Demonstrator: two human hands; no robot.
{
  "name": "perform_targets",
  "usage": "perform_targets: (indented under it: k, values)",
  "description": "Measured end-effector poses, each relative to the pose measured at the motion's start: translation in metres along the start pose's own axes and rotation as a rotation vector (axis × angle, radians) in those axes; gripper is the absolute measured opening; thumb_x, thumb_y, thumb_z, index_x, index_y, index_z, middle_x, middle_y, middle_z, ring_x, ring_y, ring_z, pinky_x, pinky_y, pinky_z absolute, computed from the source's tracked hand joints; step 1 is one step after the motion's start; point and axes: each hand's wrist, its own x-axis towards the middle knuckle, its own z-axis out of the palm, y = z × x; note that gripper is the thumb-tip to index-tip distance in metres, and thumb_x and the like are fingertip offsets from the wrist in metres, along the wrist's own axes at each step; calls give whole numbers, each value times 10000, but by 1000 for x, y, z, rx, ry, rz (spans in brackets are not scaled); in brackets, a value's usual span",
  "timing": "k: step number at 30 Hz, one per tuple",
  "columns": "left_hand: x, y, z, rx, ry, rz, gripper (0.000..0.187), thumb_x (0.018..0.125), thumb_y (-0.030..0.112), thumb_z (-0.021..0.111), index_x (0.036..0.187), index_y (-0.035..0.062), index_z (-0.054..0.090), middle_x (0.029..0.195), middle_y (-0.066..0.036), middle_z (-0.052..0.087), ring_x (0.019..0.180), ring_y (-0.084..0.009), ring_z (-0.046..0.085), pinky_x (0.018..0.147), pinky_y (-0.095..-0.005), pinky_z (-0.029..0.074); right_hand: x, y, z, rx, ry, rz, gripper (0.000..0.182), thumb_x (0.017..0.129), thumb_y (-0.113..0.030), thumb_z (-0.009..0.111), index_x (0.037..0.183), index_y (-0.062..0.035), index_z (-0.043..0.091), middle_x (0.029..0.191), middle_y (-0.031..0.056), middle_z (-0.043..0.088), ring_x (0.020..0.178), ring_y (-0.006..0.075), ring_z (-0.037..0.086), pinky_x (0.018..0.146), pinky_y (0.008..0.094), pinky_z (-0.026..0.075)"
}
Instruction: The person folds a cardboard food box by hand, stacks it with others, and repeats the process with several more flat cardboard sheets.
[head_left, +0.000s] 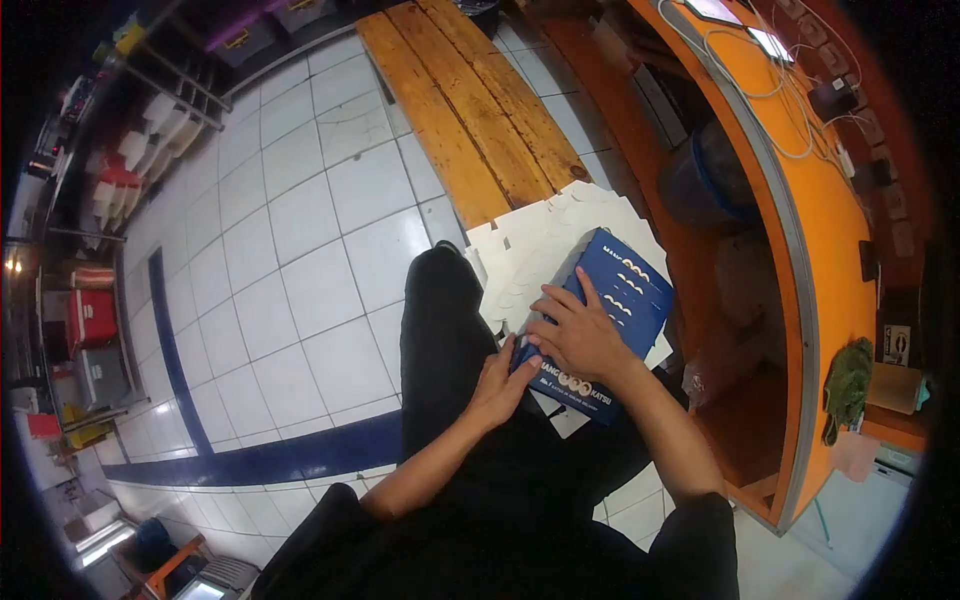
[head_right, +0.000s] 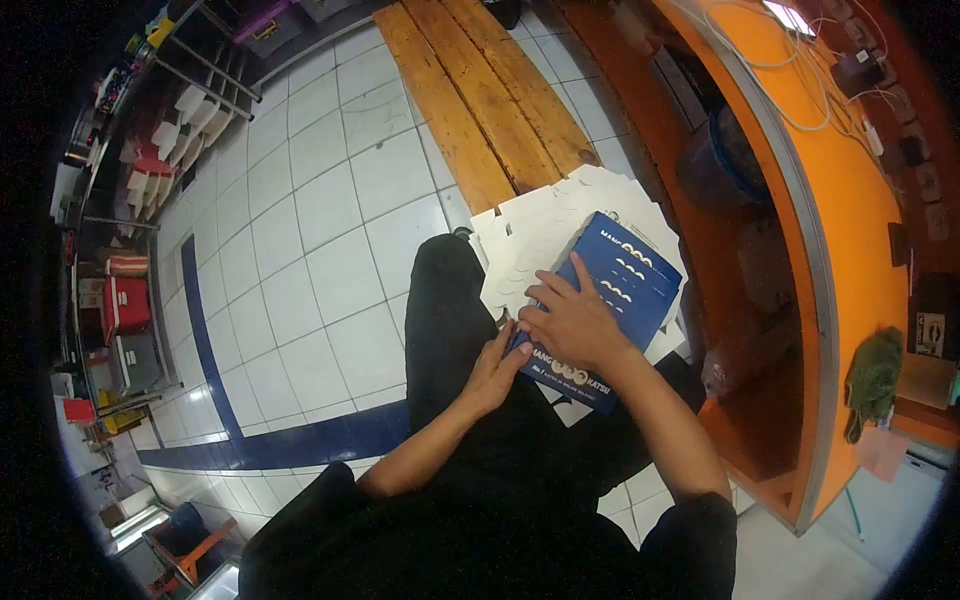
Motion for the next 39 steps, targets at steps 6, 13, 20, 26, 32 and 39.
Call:
perform_targets:
  k: [6, 13, 20, 26, 32, 39]
  values:
    - [9, -53, 6, -118, -5, 53, 846, 966, 478, 598, 1528, -95, 331, 1376, -300, 527, 1288, -377, 528, 1110, -399, 377, 4, -4, 12, -20, -33, 7, 297, 1005, -385, 551, 1045, -167, 748, 1224, 75, 662, 1375, 286, 470, 1209, 683, 81]
    - [2, -32, 3, -395, -98, 28, 814, 964, 389, 632, 1552, -75, 312, 1473, -240, 479, 1366, -276, 464, 1125, -348, 361, -2, -3, 7, 41, -75, -6, 270, 959, -348, 619, 1112, -159, 737, 1307, 70, 644, 1366, 291, 478, 1221, 682, 78]
    - [9, -31, -10, -252, -144, 63, 734, 1004, 351, 608, 1540, -73, 340, 1496, -255, 472, 1413, -294, 431, 1168, -354, 314, -72, 11, 7, 623, 826, 587, 617, 1001, -488, 565, 1466, -92, 478, 1543, 181, 440, 1442, 334, 402, 1235, 528, 203]
    - [13, -22, -3, -53, 0, 145, 572, 1095, 360, 404, 1449, -84, 476, 1449, -288, 532, 1374, -345, 510, 1145, -382, 361, -126, -2, 82, 1670, 933, 996, 828, 1001, -583, 532, 1586, -60, 265, 1575, 243, 365, 1437, 334, 409, 1182, 457, 330]
    - [16, 5, -5, 287, -102, 218, 553, 1112, 338, 334, 1462, -72, 461, 1308, -314, 624, 1234, -394, 625, 1041, -403, 464, -120, -17, 74, 1482, 789, 1123, 860, 997, -550, 577, 1586, -18, 247, 1511, 219, 457, 1357, 294, 489, 1129, 397, 401]
    - [18, 14, -11, 451, -169, 264, 577, 1115, 361, 262, 1452, -52, 484, 1253, -336, 632, 1152, -457, 648, 986, -423, 497, -127, -15, 69, 1514, 767, 1020, 932, 985, -565, 579, 1610, -26, 148, 1588, 245, 323, 1464, 334, 342, 1202, 423, 289]
